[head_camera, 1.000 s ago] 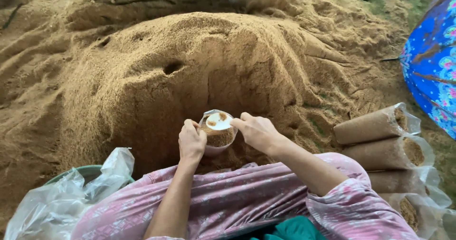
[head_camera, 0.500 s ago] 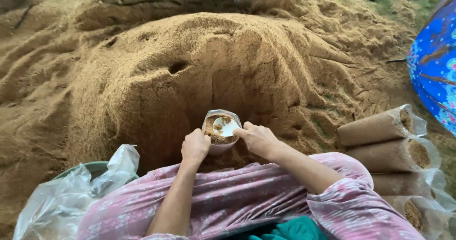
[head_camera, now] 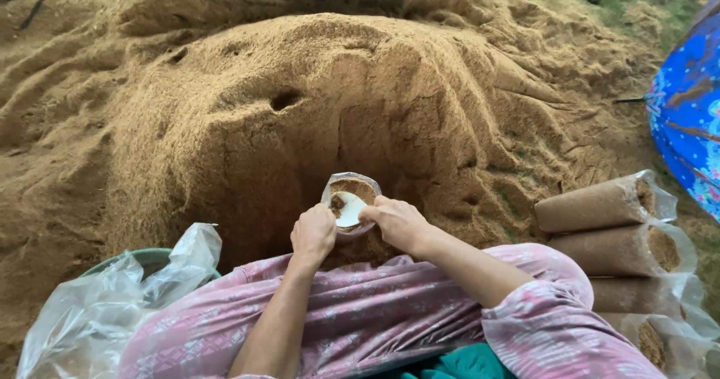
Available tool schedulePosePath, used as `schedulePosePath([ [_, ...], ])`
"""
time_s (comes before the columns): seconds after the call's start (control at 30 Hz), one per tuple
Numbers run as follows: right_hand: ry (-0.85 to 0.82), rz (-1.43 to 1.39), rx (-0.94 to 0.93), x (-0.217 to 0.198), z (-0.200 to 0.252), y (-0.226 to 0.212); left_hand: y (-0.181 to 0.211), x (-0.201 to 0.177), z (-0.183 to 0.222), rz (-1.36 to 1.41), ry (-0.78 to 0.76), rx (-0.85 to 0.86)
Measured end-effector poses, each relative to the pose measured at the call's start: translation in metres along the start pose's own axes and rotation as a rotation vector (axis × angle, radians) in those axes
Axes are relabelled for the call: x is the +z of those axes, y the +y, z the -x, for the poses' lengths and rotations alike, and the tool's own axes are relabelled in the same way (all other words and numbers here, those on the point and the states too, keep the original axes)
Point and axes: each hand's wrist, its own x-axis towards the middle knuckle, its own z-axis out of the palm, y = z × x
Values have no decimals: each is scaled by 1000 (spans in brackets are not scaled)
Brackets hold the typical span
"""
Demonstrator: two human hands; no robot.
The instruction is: Filling small plastic bags with agricultural material from a large pile using a small scoop.
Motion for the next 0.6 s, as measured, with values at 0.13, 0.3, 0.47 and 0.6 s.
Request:
schedulePosePath([
  [0.13,-57,36,34,0,-13,3,-8,5,-11,38,16,-4],
  [0.3,-50,99,42,-16,-35,10,-1,-5,7,81,45,12],
  [0.47,-59,68,112,-7,-37,10,-7,-2,2,72,38,4],
  [0.6,-53,202,139,-19,-43,9,-1,-7,3,82,29,-22],
])
